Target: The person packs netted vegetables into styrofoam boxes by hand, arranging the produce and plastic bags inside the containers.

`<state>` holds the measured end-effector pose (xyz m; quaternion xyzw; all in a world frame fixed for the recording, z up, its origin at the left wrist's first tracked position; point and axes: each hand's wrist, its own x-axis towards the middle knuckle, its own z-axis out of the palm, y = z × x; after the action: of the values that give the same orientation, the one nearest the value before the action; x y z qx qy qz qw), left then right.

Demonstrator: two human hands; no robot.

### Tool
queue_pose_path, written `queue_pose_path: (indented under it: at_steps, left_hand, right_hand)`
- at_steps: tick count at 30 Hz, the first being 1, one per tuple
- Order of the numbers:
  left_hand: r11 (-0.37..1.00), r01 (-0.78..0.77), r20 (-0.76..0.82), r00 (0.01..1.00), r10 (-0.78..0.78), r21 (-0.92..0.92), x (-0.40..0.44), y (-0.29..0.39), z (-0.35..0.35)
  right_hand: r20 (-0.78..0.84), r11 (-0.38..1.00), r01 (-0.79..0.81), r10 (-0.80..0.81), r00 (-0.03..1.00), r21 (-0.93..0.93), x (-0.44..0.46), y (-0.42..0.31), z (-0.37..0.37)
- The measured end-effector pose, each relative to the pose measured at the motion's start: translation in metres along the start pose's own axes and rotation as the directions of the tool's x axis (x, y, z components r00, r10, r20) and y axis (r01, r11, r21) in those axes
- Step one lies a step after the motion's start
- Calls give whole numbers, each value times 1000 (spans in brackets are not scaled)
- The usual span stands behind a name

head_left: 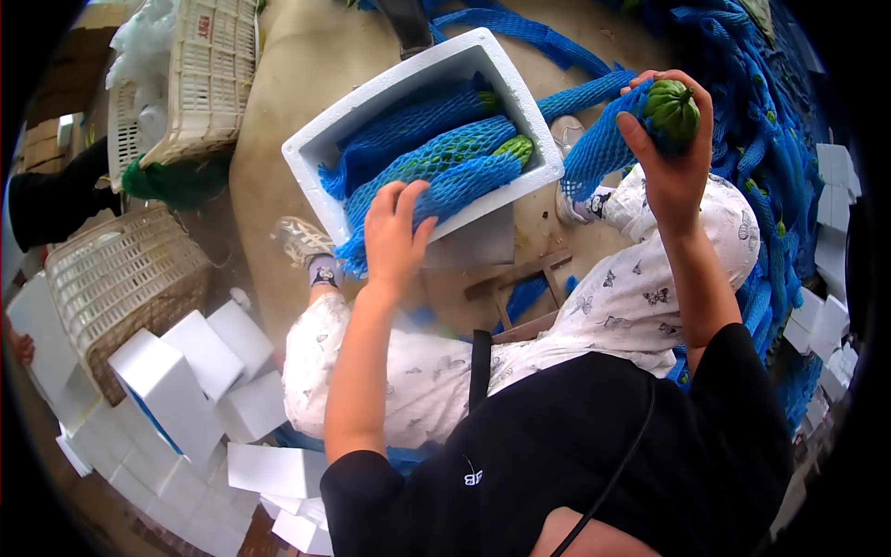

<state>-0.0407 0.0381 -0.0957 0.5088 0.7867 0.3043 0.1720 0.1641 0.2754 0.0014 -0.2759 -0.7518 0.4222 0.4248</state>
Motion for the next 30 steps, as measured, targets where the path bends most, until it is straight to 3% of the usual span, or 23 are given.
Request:
queue_pose_path:
  at_steps: [1,3,6,7,9,13,15,17,19,20,21,23,25,27,28,29,30]
  left_hand:
    - [996,-42,11,999,42,82,3,0,12]
    - [999,-39,11,999,39,-12,14,-7,13]
    - [994,-106,0,994,106,33,6,-8,-21]
    - [985,-39,-77,996,52,171,-8,-15,-30]
    - [988,156,-29,987,-155,19,-30,-34,-34]
    - [987,155,-14,988,-154,41,-21,-37,-15]
    - [976,106,72,990,-122,191,-16,-40,-18]
    - [976,114,46,991,-125,187,-14,-36,-27]
    - [959,184,81,975,-205,215,7,-26,-40]
    - [983,78,-118,991,-59,167,27,-24,-39]
    - [981,143,-175,977,-120,129,47,-20,-35]
    - [941,133,-235,970,-60,310,77,-55,0]
    - [829,292,-109,956,-274,477,94,-54,23]
    - [830,274,-89,960,-264,486,97,-50,13]
    - [857,243,33,957,-289,455,98,-50,5]
    - [882,215,158,940,-304,418,96,-52,1]
    - [912,167,59,977,-203,375,92,-56,4]
  right_hand:
    - [23,999,-17,18,1000,-27,-1,1,1]
    - [42,999,-19,21,999,-42,0,1,5]
    - [74,1000,-31,31,997,-4,2,-2,4]
    - [65,999,30,-29,997,-19,2,0,3]
    - [47,998,63,-62,997,-30,-4,3,5]
    - [82,999,-26,30,996,-45,-3,5,5]
    - [78,995,-97,94,993,37,0,1,5]
    - [57,997,-60,58,997,47,3,0,4]
    - [7,988,143,-143,990,-56,11,0,-1]
    - [-49,978,202,-205,978,-57,17,-5,-1]
    - [-70,952,277,-287,955,-129,26,-8,-2]
    - [-115,905,395,-415,903,-160,45,-22,13]
    - [-108,799,538,-580,807,-269,71,-41,42]
    - [7,815,531,-545,839,-231,81,-70,60]
    - [64,824,524,-524,850,-213,86,-84,69]
    - [-19,761,641,-645,764,-100,100,-69,98]
    - [-102,660,752,-748,655,-12,114,-54,127]
